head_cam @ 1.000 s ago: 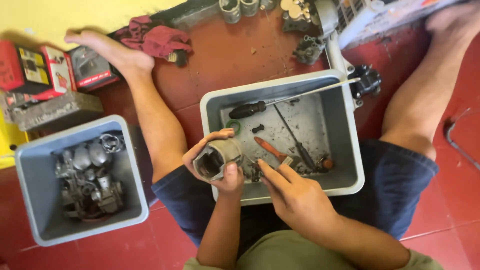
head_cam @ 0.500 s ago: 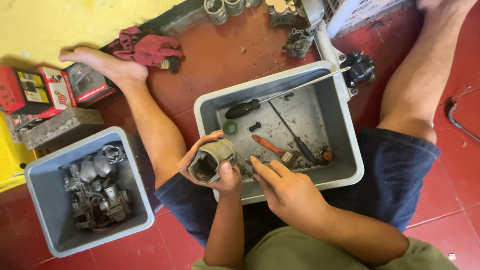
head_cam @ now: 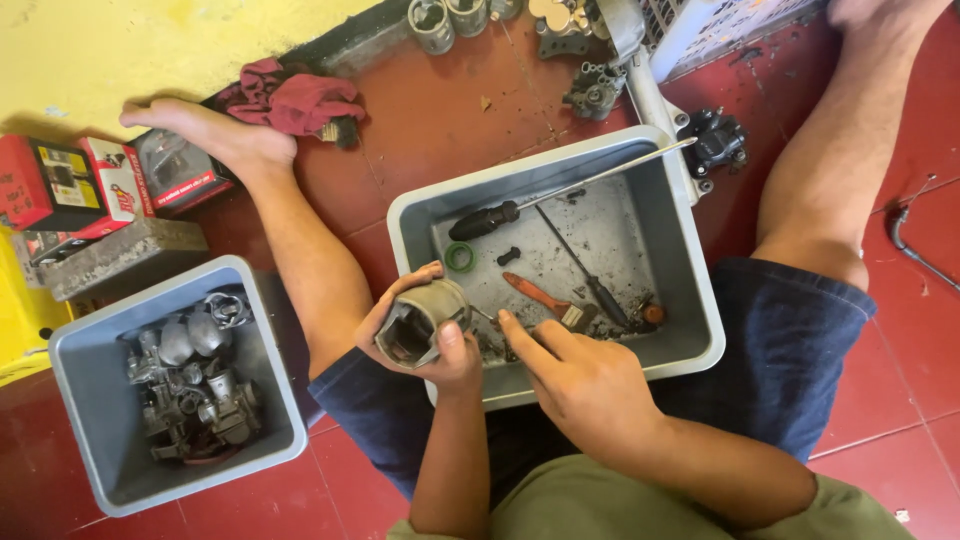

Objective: Cleaning a motorcycle piston using a brush and a small tool to remove carbon buildup while sitting on the floor.

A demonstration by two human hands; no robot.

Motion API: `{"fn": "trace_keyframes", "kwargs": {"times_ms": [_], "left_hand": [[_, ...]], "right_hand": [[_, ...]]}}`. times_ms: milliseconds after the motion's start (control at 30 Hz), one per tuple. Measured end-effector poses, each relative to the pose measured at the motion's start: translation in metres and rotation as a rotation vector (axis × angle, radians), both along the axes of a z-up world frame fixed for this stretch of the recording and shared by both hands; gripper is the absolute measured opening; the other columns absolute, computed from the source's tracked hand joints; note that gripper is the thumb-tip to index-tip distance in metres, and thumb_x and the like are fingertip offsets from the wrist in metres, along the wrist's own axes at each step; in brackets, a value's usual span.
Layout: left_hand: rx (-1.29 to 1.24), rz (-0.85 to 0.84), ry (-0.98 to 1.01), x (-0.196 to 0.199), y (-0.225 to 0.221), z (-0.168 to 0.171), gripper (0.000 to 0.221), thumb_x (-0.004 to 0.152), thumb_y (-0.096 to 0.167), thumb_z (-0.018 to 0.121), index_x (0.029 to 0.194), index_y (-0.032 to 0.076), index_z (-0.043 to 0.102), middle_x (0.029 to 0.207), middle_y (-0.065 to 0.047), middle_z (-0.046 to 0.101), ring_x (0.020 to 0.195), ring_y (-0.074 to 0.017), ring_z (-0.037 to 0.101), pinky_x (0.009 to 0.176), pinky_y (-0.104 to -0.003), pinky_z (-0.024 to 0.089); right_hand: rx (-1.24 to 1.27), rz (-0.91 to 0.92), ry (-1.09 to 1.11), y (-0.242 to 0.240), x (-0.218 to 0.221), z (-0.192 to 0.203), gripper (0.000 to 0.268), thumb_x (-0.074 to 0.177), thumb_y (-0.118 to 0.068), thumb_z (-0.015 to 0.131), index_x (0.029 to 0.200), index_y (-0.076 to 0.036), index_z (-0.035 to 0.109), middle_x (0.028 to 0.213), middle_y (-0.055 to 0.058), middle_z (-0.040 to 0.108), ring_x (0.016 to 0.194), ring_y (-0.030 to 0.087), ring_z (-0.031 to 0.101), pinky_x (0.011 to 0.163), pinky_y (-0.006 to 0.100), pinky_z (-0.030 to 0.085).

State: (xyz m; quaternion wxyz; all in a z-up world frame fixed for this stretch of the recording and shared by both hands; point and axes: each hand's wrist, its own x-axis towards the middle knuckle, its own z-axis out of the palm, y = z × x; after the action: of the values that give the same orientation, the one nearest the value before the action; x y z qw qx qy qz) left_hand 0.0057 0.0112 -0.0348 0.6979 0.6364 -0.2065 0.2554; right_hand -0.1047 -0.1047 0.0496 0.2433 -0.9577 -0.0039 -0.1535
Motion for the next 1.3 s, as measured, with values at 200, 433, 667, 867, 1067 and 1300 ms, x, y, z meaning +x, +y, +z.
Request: {"fn": "trace_keyframes", "kwargs": {"times_ms": [200,433,667,867,1067,1300], "left_hand": [[0.020,-0.042,0.018,-0.002,0.002,0.002,0.048,0.091,0.028,0.063,0.126,0.013,0.033,0.115,-0.020,0.059,0.102,-0.0313,0.066,0.095,-0.045,0.058],[-0.080,-0.021,0.060,0.001,-0.003,0.006,0.045,0.090,0.033,0.058,0.123,0.010,0.036,0.108,-0.021,0.060,0.095,-0.0314,0.066,0.090,-0.043,0.057],[-0.708,-0.286,0.529,0.008,-0.009,0.011,0.032,0.105,0.034,0.045,0.117,0.005,0.053,0.103,-0.018,0.065,0.092,-0.0290,0.065,0.091,-0.047,0.053],[-0.896,-0.268,0.956,-0.010,-0.026,0.004,0.053,0.097,0.054,0.053,0.106,0.003,0.065,0.091,-0.028,0.071,0.083,-0.0445,0.072,0.085,-0.056,0.058],[-0.966,-0.425,1.163,-0.008,-0.017,-0.001,0.073,0.091,0.071,0.052,0.102,0.000,0.066,0.086,-0.031,0.070,0.074,-0.0425,0.071,0.077,-0.053,0.057],[-1.061,-0.484,1.322,0.011,-0.006,0.003,0.078,0.084,0.076,0.060,0.103,0.000,0.064,0.086,-0.024,0.069,0.067,-0.0372,0.071,0.084,-0.055,0.057]], "right_hand": [[0.129,0.006,0.052,-0.004,0.004,0.002,0.041,0.086,-0.007,0.071,0.127,-0.005,0.067,0.087,0.005,0.061,0.047,0.020,0.057,0.041,0.033,0.046],[0.689,-0.012,0.152,-0.011,0.013,0.004,0.030,0.084,-0.003,0.073,0.114,-0.002,0.074,0.089,0.007,0.079,0.058,0.014,0.067,0.052,0.026,0.055],[0.799,-0.099,0.211,-0.031,0.017,0.007,0.031,0.087,-0.004,0.072,0.119,-0.002,0.072,0.091,0.005,0.080,0.061,0.008,0.063,0.052,0.022,0.051],[0.876,-0.126,0.079,-0.032,0.014,-0.033,0.031,0.080,-0.008,0.084,0.110,-0.006,0.077,0.082,0.011,0.081,0.071,0.017,0.075,0.066,0.033,0.061],[0.942,-0.122,0.032,-0.029,0.015,-0.030,0.026,0.083,-0.002,0.080,0.108,-0.003,0.076,0.085,0.013,0.081,0.071,0.013,0.071,0.071,0.033,0.059],[1.017,-0.117,0.003,-0.045,0.010,-0.052,0.023,0.084,0.003,0.080,0.106,0.002,0.073,0.104,0.015,0.080,0.103,0.020,0.074,0.094,0.039,0.056]]}}
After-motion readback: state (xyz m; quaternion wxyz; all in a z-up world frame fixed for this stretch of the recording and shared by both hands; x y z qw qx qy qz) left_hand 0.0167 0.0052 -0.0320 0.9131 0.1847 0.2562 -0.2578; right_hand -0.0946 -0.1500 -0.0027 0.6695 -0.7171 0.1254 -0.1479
